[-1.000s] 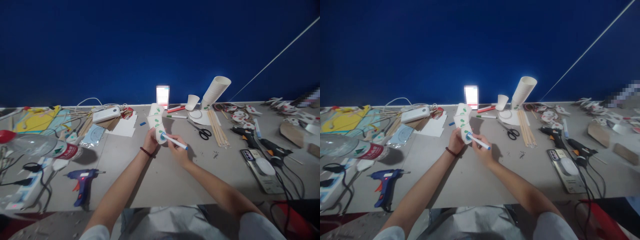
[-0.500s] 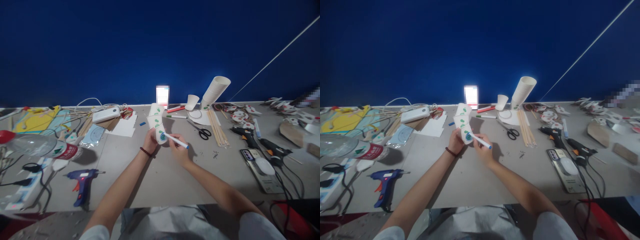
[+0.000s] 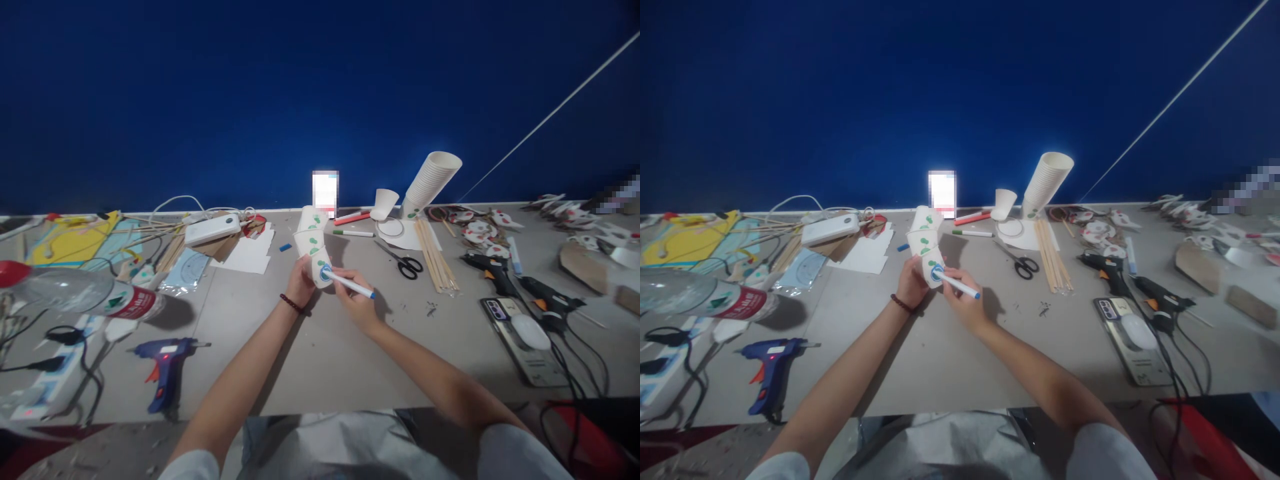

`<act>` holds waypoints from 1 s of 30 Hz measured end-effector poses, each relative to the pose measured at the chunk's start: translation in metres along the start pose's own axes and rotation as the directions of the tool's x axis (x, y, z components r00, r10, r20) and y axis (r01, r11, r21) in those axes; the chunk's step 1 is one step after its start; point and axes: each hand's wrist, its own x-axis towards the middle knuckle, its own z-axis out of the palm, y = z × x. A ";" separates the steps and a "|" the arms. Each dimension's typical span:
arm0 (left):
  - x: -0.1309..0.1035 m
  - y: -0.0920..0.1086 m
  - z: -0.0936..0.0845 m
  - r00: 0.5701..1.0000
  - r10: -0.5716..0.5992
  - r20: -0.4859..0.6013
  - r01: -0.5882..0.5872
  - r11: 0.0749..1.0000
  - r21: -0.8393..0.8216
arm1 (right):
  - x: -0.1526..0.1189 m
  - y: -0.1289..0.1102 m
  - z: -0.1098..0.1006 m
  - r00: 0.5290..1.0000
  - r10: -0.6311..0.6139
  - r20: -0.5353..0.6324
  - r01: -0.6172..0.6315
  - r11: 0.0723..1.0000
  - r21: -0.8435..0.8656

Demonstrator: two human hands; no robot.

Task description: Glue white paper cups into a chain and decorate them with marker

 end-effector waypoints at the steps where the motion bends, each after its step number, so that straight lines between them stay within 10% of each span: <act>1: 0.000 0.000 0.000 1.000 0.003 0.004 -0.003 1.000 -0.002 | 0.000 0.000 0.000 1.000 0.001 -0.006 -0.002 1.000 -0.012; 30: 0.000 0.000 -0.002 1.000 -0.012 0.006 0.012 1.000 0.002 | 0.001 -0.004 -0.001 1.000 -0.019 0.007 0.020 0.996 -0.084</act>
